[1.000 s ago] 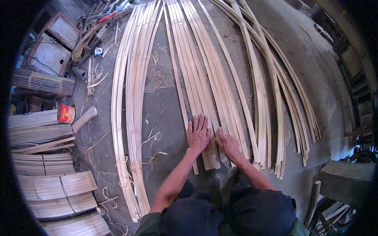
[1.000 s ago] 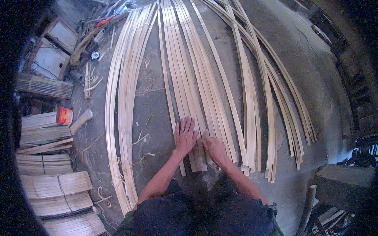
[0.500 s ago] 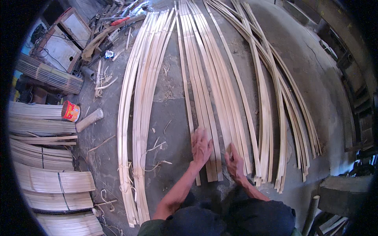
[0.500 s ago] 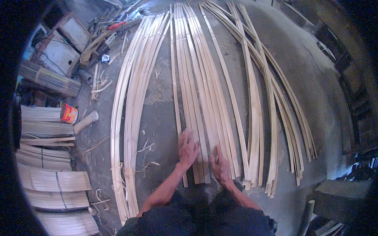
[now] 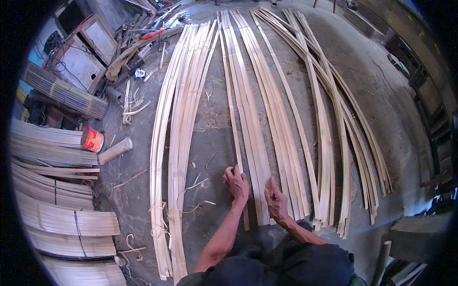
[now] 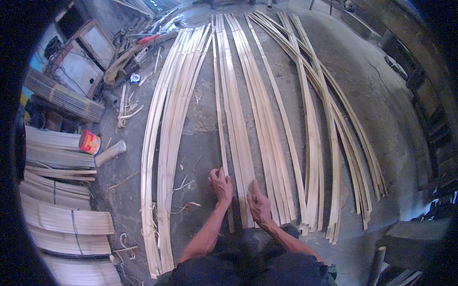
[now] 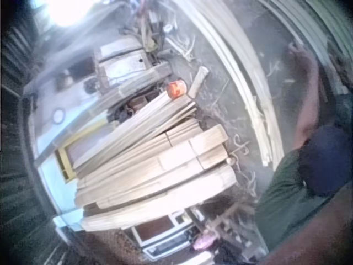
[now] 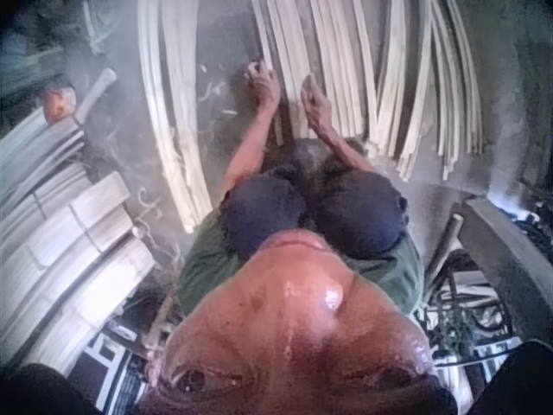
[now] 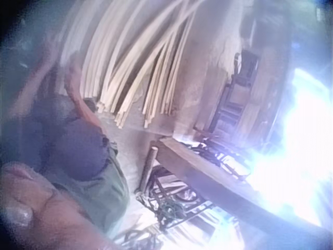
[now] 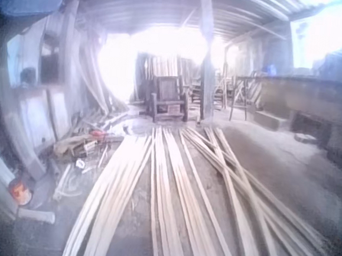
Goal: The person sits on the floor and arranges long, thin wooden strips into neat parallel rows. They pick up individual strips, align them, and place them back down, occasionally removing small debris from the surface.
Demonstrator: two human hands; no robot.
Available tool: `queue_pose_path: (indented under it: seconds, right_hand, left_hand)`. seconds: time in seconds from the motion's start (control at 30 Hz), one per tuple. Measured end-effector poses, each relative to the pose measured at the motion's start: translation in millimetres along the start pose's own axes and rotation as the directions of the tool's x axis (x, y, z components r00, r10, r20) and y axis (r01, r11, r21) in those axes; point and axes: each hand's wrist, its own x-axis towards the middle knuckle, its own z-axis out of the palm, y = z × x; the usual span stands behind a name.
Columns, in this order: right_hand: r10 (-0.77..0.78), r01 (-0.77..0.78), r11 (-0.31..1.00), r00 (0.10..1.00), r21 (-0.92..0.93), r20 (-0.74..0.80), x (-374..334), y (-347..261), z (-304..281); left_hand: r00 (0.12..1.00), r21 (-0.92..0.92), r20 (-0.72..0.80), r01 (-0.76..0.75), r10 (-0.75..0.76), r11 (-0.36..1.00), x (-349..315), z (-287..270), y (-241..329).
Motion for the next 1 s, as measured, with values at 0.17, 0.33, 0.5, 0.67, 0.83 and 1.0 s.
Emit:
queue_pose_path:
  seconds: [0.17,0.33,0.5,0.67,0.83,1.0]
  right_hand:
    - [-0.126,0.127,0.991,0.992,0.04,-0.029,-8,-1,3]
    - [0.073,-0.071,0.997,0.992,-0.023,0.106,-1,-5,9]
    - [0.205,-0.233,0.956,0.965,0.176,0.165,4,-15,33]
    - [0.176,-0.204,0.957,0.973,0.204,0.146,-5,-2,34]
    - [0.14,-0.169,0.968,0.977,0.184,0.16,-17,-6,50]
    - [0.164,-0.191,0.959,0.977,0.208,0.14,-26,4,52]
  left_hand:
    - [0.985,-0.272,-0.124,-0.152,0.122,0.95,7,8,-15]
    - [0.98,-0.54,0.022,0.18,-0.2,0.822,19,-1,-11]
    - [0.994,-0.271,-0.106,-0.006,-0.024,0.963,30,-12,-5]
    - [0.984,0.011,0.17,-0.058,0.055,0.998,11,-13,20]
    - [0.998,-0.015,0.035,-0.046,0.046,0.999,14,15,-14]
    - [0.994,-0.395,0.097,0.077,-0.042,0.915,18,-1,-12]
